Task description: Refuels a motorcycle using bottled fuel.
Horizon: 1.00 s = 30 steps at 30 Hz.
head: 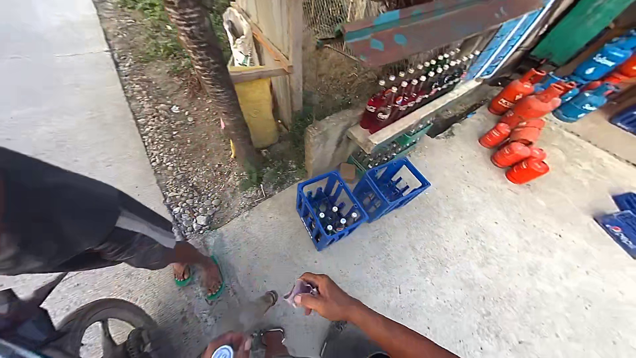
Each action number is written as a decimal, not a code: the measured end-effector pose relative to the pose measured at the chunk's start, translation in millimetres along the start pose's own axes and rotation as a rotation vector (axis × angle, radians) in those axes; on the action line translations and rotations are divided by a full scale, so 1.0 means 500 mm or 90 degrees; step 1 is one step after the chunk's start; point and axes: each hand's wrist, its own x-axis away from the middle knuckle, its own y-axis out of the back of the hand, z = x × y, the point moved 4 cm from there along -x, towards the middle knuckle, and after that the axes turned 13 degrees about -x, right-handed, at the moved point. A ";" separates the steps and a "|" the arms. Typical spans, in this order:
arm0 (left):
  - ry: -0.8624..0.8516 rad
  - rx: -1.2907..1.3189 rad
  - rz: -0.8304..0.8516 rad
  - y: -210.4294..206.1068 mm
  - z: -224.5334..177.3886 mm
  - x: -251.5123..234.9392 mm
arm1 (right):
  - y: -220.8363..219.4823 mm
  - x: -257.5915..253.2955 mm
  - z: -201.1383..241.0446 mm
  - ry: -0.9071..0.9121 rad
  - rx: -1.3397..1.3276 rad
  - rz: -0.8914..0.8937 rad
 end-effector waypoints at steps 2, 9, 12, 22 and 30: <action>-0.064 0.019 0.028 -0.074 -0.078 -0.043 | 0.091 0.095 0.006 0.026 -0.027 -0.100; -0.299 0.101 0.157 -0.324 -0.295 -0.191 | 0.318 0.270 0.046 0.214 0.051 -0.354; -0.354 0.082 0.242 -0.411 -0.357 -0.248 | 0.371 0.290 0.075 0.215 0.207 -0.334; -0.544 0.153 0.419 -0.653 -0.486 -0.469 | 0.591 0.246 0.147 -0.018 0.592 -0.315; -0.145 0.330 0.414 -0.834 -0.412 -0.748 | 0.796 0.316 0.044 -0.187 0.416 -0.585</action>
